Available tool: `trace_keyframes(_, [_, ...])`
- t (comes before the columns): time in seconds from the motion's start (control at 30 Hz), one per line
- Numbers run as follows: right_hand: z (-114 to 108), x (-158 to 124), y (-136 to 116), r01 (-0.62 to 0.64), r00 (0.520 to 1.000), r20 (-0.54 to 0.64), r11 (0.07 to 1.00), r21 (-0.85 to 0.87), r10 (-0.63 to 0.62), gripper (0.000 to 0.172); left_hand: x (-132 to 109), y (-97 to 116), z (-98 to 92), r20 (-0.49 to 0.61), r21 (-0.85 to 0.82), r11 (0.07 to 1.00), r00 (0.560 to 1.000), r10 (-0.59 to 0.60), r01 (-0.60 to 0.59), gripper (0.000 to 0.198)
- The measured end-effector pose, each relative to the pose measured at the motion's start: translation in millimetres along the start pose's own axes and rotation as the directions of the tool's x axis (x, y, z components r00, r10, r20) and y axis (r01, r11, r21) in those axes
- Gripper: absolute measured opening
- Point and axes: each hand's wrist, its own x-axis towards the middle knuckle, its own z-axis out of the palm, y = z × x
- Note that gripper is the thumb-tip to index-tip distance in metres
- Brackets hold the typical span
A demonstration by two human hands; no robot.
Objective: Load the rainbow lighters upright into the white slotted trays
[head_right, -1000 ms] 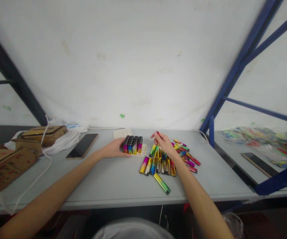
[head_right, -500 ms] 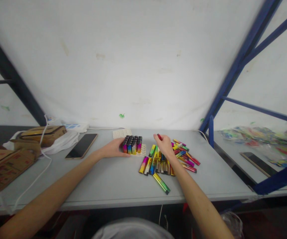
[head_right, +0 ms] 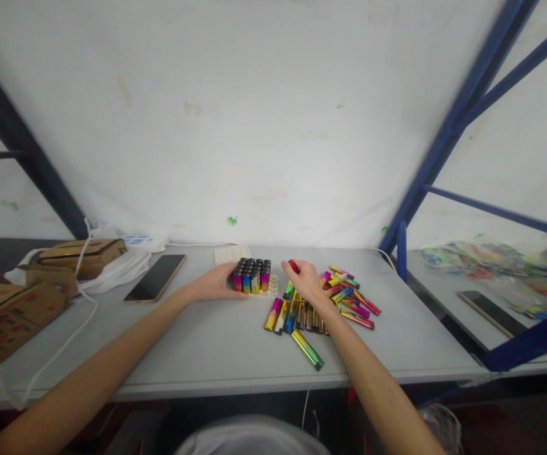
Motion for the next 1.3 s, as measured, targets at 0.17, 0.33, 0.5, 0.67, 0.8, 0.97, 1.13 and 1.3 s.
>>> trace_keyframes(0.17, [4.1, -2.9, -3.3, 0.048, 0.998, 0.05, 0.998, -0.038, -0.046, 0.051, -0.4, 1.2, -0.4, 0.004, -0.024, 1.0, 1.0, -0.006, 0.006, 0.071])
trace_keyframes(0.33, [5.8, -4.2, -3.3, 0.071, 0.995, 0.07, 0.996, -0.051, -0.067, 0.039, -0.1, 0.3, -0.4, 0.006, -0.002, 1.0, 1.0, -0.004, 0.004, 0.074])
trace_keyframes(0.5, [4.0, -3.5, -3.6, 0.08, 0.995, 0.071, 0.995, -0.058, -0.076, 0.038, -0.1, -0.9, 0.1, -0.002, 0.011, 1.0, 1.0, -0.021, 0.021, 0.072])
trace_keyframes(0.67, [3.0, -3.0, -4.2, 0.115, 0.993, 0.04, 0.99, -0.085, -0.112, 0.049, -0.5, 0.7, -0.4, -0.003, 0.0, 1.0, 1.0, -0.012, 0.012, 0.072])
trace_keyframes(0.8, [1.3, -5.5, -5.1, 0.154, 0.985, 0.1, 0.983, -0.105, -0.144, 0.042, -0.4, 1.0, -0.3, -0.004, -0.006, 1.0, 1.0, -0.007, 0.007, 0.074])
trace_keyframes(0.97, [1.0, -6.6, -6.3, 0.297, 0.94, 0.193, 0.953, -0.063, -0.28, 0.041, -0.5, -0.4, 0.4, -0.007, 0.01, 1.0, 1.0, -0.001, 0.001, 0.073])
trace_keyframes(1.13, [1.2, -7.8, -8.8, 0.312, 0.926, 0.246, 0.947, -0.075, -0.286, 0.053, -0.2, -2.0, 1.2, -0.01, 0.007, 1.0, 1.0, 0.001, -0.001, 0.074])
trace_keyframes(1.3, [-1.6, -10.3, -10.7, 0.247, 0.903, 0.353, 0.968, 0.039, -0.244, 0.054, -0.5, -2.5, 1.8, -0.01, -0.006, 1.0, 1.0, -0.004, 0.004, 0.074])
